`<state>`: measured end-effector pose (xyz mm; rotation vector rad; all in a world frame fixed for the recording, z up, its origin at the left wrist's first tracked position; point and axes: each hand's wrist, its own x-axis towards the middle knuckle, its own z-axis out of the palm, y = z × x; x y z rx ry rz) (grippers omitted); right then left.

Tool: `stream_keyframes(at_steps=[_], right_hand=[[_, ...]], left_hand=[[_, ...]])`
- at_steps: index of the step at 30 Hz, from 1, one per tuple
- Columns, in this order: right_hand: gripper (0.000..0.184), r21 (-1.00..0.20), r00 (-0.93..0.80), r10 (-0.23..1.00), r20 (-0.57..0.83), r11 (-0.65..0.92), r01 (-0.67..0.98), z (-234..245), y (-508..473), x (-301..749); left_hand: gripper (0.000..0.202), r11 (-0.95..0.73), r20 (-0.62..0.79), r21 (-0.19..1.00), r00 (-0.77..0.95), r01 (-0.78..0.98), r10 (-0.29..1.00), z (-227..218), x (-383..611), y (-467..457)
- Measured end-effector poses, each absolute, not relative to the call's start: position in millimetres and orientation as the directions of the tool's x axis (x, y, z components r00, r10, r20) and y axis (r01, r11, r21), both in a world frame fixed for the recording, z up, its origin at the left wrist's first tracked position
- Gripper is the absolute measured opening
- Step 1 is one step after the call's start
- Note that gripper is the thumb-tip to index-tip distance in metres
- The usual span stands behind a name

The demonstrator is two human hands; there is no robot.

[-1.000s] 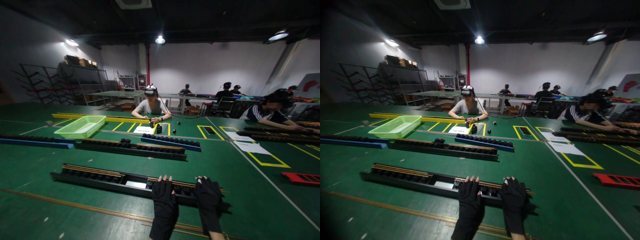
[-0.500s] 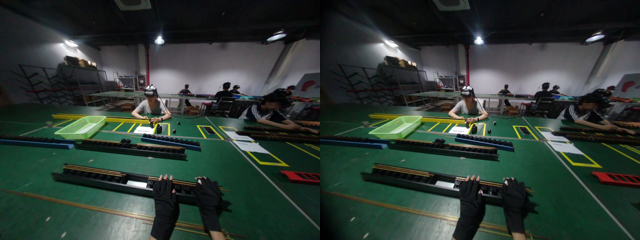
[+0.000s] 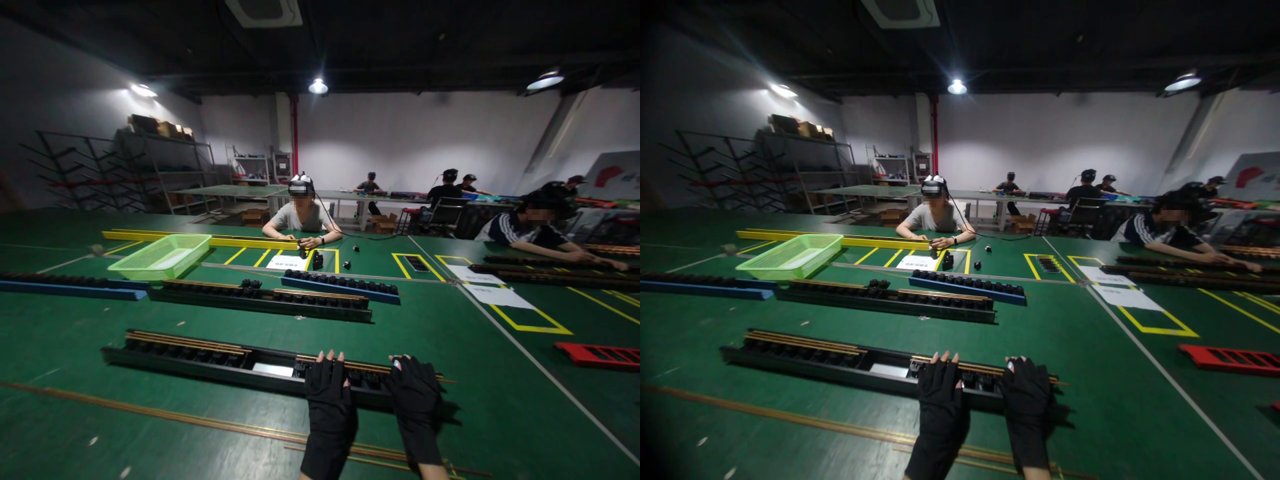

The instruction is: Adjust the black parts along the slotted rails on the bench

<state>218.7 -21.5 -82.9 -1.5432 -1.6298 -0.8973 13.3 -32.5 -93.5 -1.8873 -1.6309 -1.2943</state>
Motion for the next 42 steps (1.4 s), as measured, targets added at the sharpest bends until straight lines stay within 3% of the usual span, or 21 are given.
stream_keyframes(at_steps=[7,12,18,23,42], right_hand=[[0.026,0.188,-0.185,0.441,0.878,0.037,0.981,-87,-19,223],[0.031,0.116,-0.098,0.551,0.829,0.002,0.993,-79,-17,218],[0.036,0.019,-0.028,0.533,0.846,0.022,1.000,-70,-12,194],[0.031,0.086,-0.118,0.539,0.834,0.084,0.993,-88,-13,180],[0.026,0.066,-0.109,0.413,0.904,0.117,0.991,-82,-17,175]], left_hand=[[0.043,-0.325,0.825,0.264,-0.038,0.908,0.564,-94,11,-30],[0.043,-0.313,0.822,0.263,-0.042,0.913,0.568,-95,12,-29],[0.042,-0.324,0.832,0.268,-0.048,0.907,0.553,-95,12,-29],[0.043,-0.331,0.842,0.217,-0.005,0.918,0.539,-91,9,-30],[0.045,-0.346,0.839,0.218,0.006,0.913,0.545,-93,7,-31]])
